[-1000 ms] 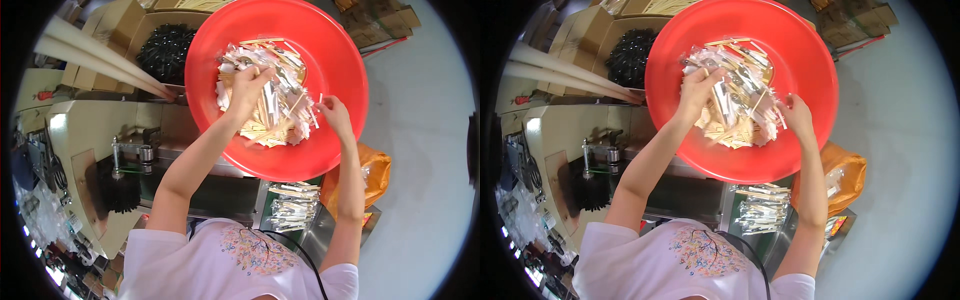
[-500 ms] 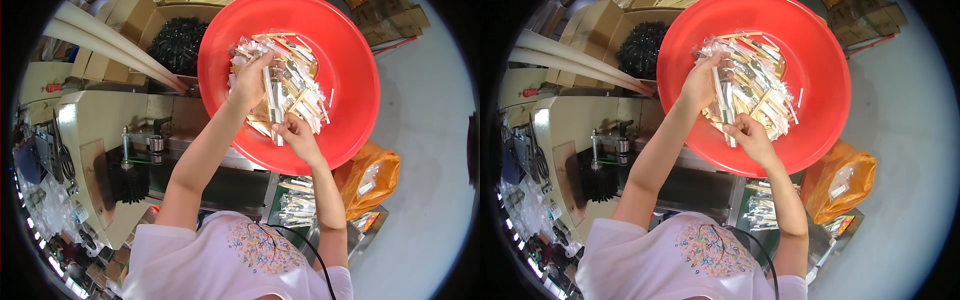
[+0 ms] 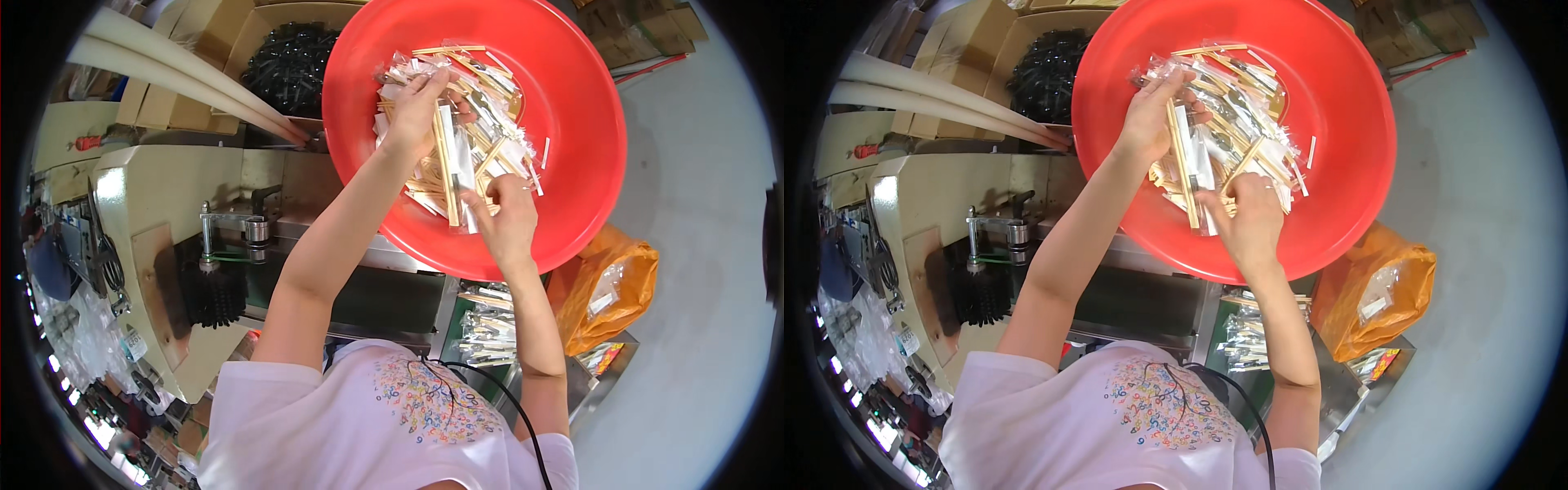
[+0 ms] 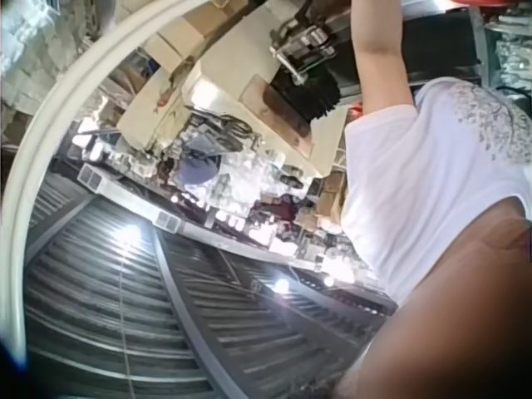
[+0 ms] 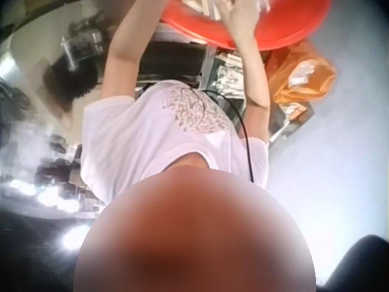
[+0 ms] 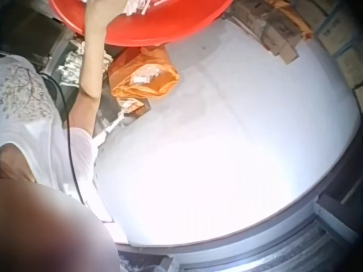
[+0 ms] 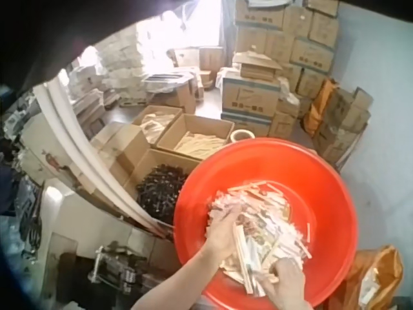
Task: Sorting and bundling incense sticks from a large bowl and placing them onto a packaging machine conveyor.
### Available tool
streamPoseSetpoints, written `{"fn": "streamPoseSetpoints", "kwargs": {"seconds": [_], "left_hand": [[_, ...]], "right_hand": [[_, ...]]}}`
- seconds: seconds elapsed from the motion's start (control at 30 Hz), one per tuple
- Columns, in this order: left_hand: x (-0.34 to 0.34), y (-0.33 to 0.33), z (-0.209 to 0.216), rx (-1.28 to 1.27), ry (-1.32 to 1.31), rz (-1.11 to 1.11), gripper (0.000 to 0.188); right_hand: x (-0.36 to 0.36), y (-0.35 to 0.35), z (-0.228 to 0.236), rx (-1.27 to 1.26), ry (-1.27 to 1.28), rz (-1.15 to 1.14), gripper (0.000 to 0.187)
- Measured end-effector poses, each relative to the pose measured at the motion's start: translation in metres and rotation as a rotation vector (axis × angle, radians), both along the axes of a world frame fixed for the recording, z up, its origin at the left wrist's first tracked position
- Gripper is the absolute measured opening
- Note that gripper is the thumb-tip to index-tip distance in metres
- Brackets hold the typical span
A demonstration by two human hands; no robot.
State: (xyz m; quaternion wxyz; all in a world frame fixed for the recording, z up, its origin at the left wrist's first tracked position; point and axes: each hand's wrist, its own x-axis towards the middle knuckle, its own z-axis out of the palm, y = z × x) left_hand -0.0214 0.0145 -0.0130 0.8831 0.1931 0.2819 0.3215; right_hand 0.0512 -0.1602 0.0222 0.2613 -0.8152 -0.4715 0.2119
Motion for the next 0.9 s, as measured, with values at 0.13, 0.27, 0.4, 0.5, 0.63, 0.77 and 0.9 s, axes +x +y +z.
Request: {"fn": "streamPoseSetpoints", "kwargs": {"seconds": [0.13,0.27,0.4,0.5,0.63,0.77,0.9], "left_hand": [[0.010,-0.010,0.001,0.141,0.187,0.095,0.021],[0.011,-0.015,-0.006,0.308,0.458,0.090,0.021],[0.010,-0.018,-0.007,0.287,0.497,0.206,0.021],[0.017,-0.022,-0.002,0.175,0.533,0.193,0.019],[0.014,-0.010,-0.058,0.046,0.515,0.101,0.014],[0.009,0.015,-0.118,0.102,0.707,0.237,0.008],[0.007,0.006,-0.101,-0.052,0.753,0.139,0.022]], "right_hand": [[-0.008,0.006,-0.009,0.126,-0.376,0.257,0.040],[-0.026,0.010,-0.013,0.071,-0.491,0.263,0.045],[-0.037,0.016,-0.029,0.032,-0.494,0.174,0.041],[-0.033,0.015,-0.048,0.031,-0.390,0.201,0.031],[-0.033,0.010,-0.031,0.105,0.011,0.207,0.021],[-0.054,-0.025,0.014,0.343,0.103,0.399,0.015],[0.047,-0.045,-0.051,-0.348,0.316,0.032,0.015]]}}
